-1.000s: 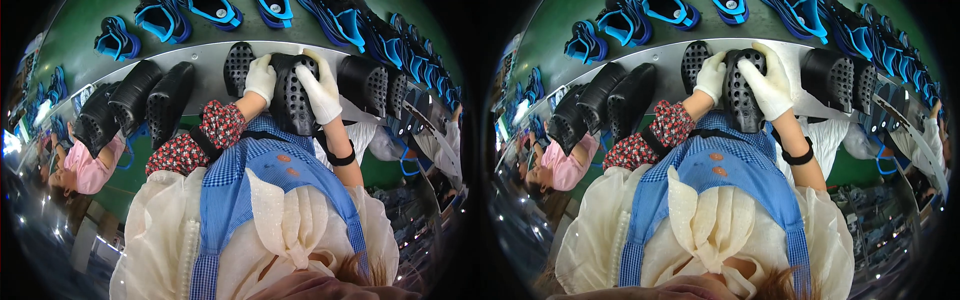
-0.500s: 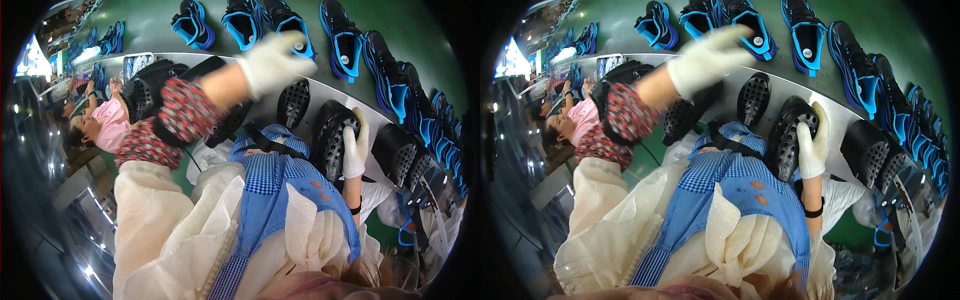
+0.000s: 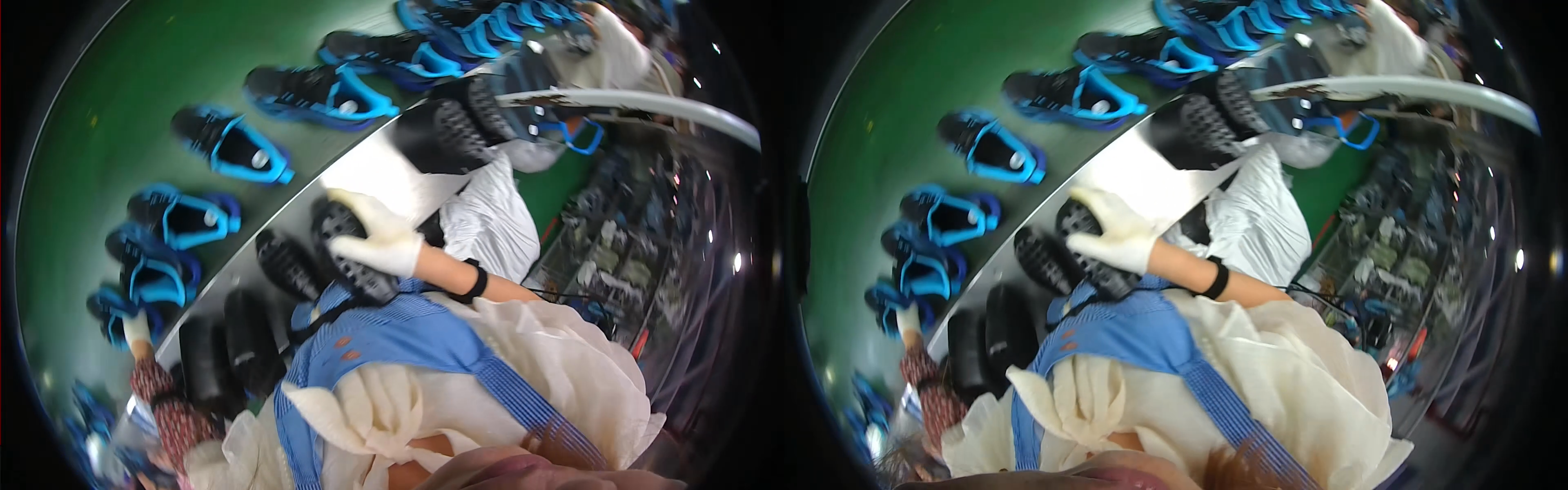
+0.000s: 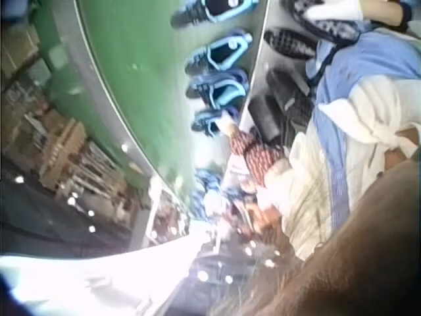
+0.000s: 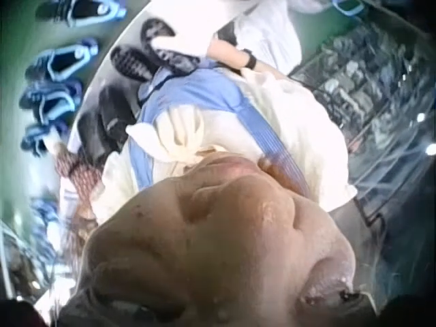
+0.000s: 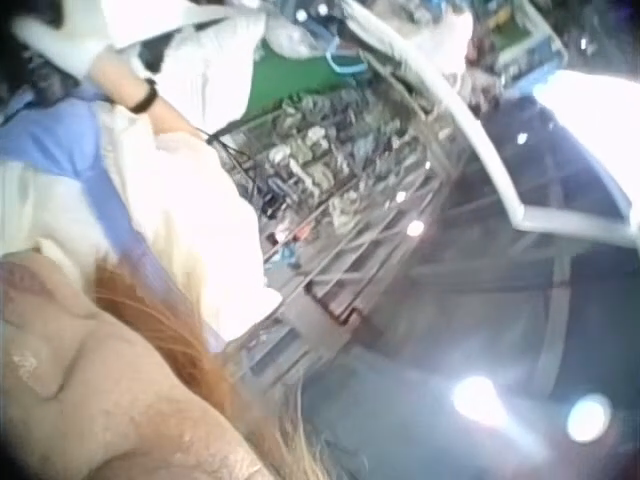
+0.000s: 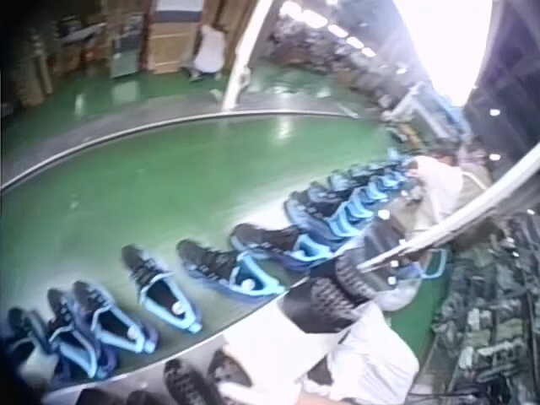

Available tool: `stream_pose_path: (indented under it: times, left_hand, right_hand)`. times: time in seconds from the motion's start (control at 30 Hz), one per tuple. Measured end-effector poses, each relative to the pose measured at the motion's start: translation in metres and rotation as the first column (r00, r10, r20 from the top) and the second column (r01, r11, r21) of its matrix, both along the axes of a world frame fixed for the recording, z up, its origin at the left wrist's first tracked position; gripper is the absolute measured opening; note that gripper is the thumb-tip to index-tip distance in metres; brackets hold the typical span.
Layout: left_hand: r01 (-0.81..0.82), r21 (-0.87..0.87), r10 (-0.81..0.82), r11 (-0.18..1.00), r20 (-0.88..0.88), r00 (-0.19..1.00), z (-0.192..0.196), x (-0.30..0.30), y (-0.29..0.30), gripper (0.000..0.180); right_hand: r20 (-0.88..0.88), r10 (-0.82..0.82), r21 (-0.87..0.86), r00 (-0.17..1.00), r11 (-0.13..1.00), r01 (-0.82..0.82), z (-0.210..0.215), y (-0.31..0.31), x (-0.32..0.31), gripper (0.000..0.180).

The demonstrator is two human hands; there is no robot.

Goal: Assembling and inspecting shoe components on a factory production line.

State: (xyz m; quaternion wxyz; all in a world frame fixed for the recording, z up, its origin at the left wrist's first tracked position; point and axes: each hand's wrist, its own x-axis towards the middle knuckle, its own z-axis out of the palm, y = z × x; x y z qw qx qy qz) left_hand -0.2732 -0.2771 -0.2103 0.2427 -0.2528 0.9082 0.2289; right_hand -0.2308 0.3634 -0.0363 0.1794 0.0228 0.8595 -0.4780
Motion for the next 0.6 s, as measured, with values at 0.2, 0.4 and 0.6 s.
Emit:
stream_pose_path:
  times: [0.2, 0.4, 0.6]
  left_hand:
    - [0.74, -0.196, -0.659, 0.643, 0.351, 0.666, -0.059, -0.044, 0.06, 0.032]
    - [0.644, -0.147, -0.646, 0.751, 0.038, 0.762, -0.043, -0.097, 0.157, 0.041]
    - [0.278, 0.246, -0.257, 0.929, -0.115, 0.96, 0.031, -0.148, 0.331, 0.043]
  right_hand:
    - [0.013, -0.055, 0.035, 0.998, 0.998, 0.055, 0.012, -0.001, 0.0, 0.07]
    - [-0.038, -0.078, 0.013, 0.996, 0.997, 0.079, 0.005, 0.001, 0.002, 0.07]
    - [0.013, -0.108, -0.015, 0.994, 0.994, 0.108, 0.005, 0.0, 0.0, 0.07]
